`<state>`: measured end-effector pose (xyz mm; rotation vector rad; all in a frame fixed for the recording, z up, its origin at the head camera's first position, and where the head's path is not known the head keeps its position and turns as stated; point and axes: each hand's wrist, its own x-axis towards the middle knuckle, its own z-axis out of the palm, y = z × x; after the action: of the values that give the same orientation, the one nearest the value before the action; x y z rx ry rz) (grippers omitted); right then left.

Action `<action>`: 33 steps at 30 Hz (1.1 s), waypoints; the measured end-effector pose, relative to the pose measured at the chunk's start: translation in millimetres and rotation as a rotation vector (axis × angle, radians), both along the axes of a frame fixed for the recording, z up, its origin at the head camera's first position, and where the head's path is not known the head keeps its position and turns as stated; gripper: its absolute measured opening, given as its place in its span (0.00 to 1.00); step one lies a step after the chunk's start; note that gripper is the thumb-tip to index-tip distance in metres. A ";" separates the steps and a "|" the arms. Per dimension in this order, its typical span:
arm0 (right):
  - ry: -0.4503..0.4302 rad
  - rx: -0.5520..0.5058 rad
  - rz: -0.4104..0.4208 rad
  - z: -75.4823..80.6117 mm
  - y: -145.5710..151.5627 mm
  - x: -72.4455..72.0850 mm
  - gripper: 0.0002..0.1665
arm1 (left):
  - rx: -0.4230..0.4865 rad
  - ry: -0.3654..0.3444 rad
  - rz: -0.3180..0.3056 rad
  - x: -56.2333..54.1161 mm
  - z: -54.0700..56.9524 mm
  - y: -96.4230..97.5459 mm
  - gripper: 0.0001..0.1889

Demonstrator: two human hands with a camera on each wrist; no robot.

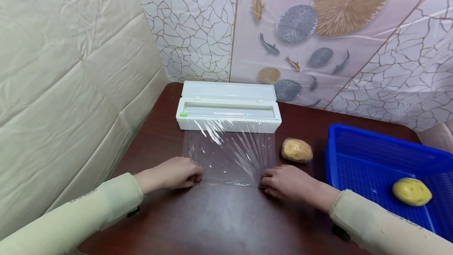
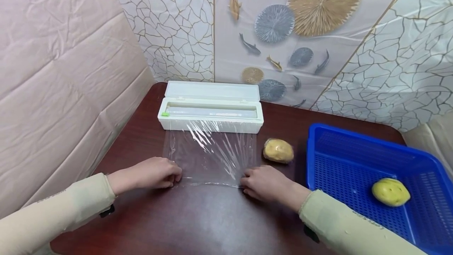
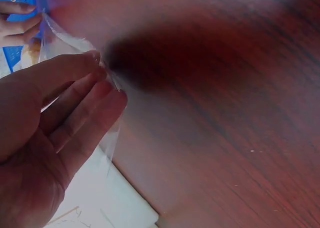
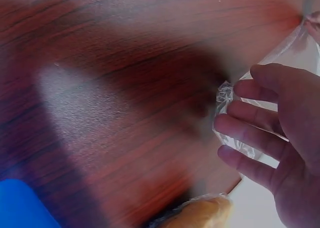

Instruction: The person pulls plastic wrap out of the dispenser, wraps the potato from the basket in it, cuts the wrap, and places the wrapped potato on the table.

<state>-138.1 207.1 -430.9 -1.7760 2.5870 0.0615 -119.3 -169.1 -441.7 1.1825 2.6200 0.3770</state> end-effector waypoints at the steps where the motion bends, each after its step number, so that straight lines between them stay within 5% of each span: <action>1: -0.021 0.002 -0.016 0.1 0.2 0.2 0.07 | -0.010 0.018 -0.006 0.8 -0.4 -0.6 0.12; 8: -0.098 -0.013 -0.115 2.6 1.2 -0.2 0.14 | -0.052 0.140 -0.062 3.3 -2.6 0.3 0.16; 16: -0.094 0.005 -0.099 4.8 2.0 -2.0 0.08 | -0.005 0.107 -0.057 -0.2 0.7 0.7 0.14; 22: -0.010 -0.012 -0.026 2.6 2.5 -3.8 0.07 | 0.088 0.085 0.029 -13.9 12.2 -2.2 0.08; 27: 0.011 -0.028 -0.011 2.5 1.8 -5.1 0.08 | 0.160 0.185 0.151 -30.3 16.2 -10.4 0.11; 33: -0.017 -0.004 -0.044 5.1 0.7 -5.2 0.07 | 0.153 0.342 0.236 -41.4 7.3 -26.2 0.19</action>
<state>-143.4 207.8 -425.8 -1.7116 2.6149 0.0405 -160.7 -195.4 -434.4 1.0639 3.0917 0.4624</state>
